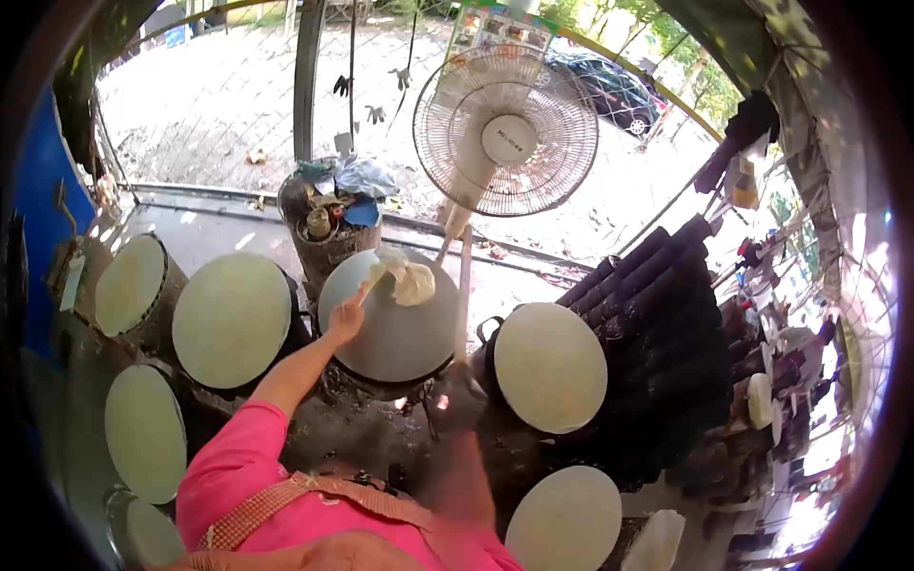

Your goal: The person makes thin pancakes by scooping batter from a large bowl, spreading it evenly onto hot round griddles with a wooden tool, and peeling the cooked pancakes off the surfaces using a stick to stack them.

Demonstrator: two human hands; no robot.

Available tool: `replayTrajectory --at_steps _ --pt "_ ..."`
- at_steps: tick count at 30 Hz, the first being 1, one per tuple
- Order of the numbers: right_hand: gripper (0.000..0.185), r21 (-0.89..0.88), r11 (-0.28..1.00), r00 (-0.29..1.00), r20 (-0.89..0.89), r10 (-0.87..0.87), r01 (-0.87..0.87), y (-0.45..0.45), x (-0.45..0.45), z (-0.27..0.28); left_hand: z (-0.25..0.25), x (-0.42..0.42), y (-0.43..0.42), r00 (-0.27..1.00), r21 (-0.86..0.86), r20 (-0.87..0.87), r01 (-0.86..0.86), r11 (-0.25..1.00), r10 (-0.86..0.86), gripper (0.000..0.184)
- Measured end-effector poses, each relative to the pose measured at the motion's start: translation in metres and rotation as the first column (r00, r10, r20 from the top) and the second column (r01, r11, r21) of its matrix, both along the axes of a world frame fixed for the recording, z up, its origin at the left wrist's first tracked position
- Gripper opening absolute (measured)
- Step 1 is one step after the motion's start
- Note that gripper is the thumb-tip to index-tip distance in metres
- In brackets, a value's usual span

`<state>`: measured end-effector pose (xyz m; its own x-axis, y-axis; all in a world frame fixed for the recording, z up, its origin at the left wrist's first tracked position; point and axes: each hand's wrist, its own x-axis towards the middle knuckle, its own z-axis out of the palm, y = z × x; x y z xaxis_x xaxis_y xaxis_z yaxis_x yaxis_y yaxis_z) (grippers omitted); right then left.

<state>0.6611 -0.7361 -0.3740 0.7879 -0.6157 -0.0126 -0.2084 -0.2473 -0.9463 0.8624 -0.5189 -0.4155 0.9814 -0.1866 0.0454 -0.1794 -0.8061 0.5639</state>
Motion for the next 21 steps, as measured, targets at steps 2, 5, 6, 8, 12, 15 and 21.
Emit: replayTrajectory --at_steps 2,5,6,8,12,15,21 --pt "0.032 -0.272 0.951 0.952 -0.299 0.063 -0.148 0.015 0.010 -0.007 0.016 0.002 -0.007 0.999 -0.063 -0.039 -0.017 0.998 0.015 0.060" --pt "0.033 -0.728 0.552 0.903 -0.412 0.121 -0.406 0.007 0.021 -0.023 0.055 0.023 -0.004 0.982 -0.323 0.175 -0.016 0.946 0.077 0.062" --pt "0.029 -0.521 0.772 0.903 -0.402 0.155 -0.364 0.012 0.026 -0.007 0.069 0.028 0.002 0.952 -0.433 0.283 0.021 0.901 0.114 0.063" --pt "0.049 0.090 0.987 0.948 -0.281 0.153 -0.133 0.010 0.049 -0.035 0.093 0.015 0.032 0.979 -0.565 0.202 0.087 0.820 0.035 0.063" --pt "0.038 -0.493 0.849 0.959 -0.277 0.053 -0.189 0.027 0.111 -0.125 0.029 -0.037 0.094 0.990 -0.451 0.134 0.103 0.886 -0.047 0.065" --pt "0.037 -0.155 0.977 0.975 -0.190 0.119 -0.149 -0.005 0.101 -0.093 0.024 -0.112 0.142 0.934 -0.465 -0.357 -0.155 0.872 -0.025 0.065" --pt "0.035 -0.171 0.978 0.987 -0.127 0.102 -0.123 0.057 0.095 -0.140 -0.067 -0.147 0.189 0.954 -0.572 -0.289 -0.104 0.814 -0.081 0.066"
